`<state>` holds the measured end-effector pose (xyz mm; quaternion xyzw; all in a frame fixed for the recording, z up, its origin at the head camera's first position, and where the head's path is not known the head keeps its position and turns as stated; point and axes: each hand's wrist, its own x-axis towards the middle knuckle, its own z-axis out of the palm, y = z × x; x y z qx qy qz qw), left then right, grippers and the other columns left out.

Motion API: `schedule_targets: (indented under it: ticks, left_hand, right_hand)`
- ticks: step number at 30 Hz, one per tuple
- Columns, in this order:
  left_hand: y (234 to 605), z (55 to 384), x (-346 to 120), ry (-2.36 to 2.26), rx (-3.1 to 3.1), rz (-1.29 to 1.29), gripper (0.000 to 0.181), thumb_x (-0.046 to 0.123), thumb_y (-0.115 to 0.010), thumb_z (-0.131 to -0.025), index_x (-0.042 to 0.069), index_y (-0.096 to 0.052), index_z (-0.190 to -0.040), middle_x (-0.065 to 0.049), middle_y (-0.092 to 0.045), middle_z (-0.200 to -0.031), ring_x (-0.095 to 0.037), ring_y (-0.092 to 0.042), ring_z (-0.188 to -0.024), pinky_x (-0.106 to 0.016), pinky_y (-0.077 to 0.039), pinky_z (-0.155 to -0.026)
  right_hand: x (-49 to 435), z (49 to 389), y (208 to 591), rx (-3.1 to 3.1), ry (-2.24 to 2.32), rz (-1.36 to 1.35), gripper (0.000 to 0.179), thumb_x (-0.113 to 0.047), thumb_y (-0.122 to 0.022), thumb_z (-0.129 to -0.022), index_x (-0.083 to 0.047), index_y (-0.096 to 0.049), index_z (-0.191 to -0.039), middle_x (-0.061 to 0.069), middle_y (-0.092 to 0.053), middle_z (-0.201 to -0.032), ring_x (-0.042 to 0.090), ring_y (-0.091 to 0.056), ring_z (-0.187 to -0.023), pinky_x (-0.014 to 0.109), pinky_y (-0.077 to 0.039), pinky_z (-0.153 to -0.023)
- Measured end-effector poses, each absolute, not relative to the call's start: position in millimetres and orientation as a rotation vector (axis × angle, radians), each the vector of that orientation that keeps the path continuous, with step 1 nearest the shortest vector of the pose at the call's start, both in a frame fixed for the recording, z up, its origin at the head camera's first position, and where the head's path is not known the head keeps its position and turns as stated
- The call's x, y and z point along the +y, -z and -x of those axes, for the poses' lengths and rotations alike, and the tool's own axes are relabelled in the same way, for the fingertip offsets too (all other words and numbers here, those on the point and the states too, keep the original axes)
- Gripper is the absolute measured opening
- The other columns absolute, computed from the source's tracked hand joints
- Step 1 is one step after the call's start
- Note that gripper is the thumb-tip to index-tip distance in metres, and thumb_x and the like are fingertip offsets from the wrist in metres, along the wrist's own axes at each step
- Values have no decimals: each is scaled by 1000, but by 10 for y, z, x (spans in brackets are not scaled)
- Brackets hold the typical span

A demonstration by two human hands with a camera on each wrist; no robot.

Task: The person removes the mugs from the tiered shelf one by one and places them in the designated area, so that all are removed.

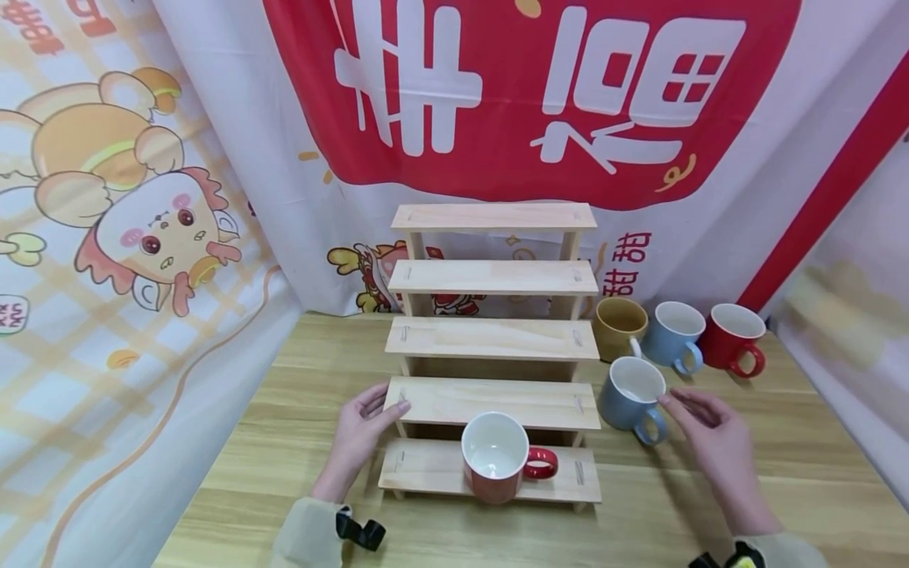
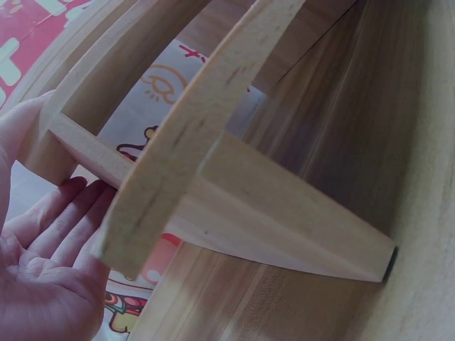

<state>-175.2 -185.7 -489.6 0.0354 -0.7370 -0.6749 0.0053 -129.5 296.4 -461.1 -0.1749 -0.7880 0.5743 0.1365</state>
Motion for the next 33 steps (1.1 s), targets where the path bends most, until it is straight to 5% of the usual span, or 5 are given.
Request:
schedule_targets:
  ticks: [15, 22, 27, 33]
  left_hand:
    - [4906, 1749, -1868, 2098, -2310, -99, 66, 24, -84, -88, -2, -54, -141, -21, -57, -141, -32, -54, -129, -26, -50, -100]
    - [4906, 1739, -1871, 2100, -2319, -90, 68, 25, -83, -88, -2, -53, -142, -22, -55, -142, -33, -53, -130, -26, -49, -101]
    - [4906, 1741, -1865, 2113, -2305, -89, 65, 23, -84, -88, -1, -55, -141, -21, -57, -141, -31, -54, -129, -25, -50, -100]
    - [4908, 1744, -1863, 2119, -2296, -92, 64, 22, -84, -87, -2, -55, -140, -21, -57, -140, -31, -54, -129, -24, -50, -99]
  right_hand:
    - [2596, 1114, 3813, -2483, -1443, -19, 41, -35, -73, -96, -14, -70, -132, 5, -72, -122, 3, -67, -99, 13, -55, -79]
    - [2377, 1071, 3867, -2481, -1585, -359, 31, -17, -74, -96, -7, -71, -125, 7, -72, -120, 13, -71, -101, 23, -59, -82]
    - [2240, 1065, 4004, -2537, -1733, -450, 31, -19, -76, -94, -7, -73, -122, 10, -72, -119, 24, -71, -103, 27, -59, -85]
    - [2078, 1044, 4143, -2541, -1855, -565, 28, -17, -78, -93, -8, -74, -119, 9, -73, -117, 23, -71, -102, 29, -60, -84]
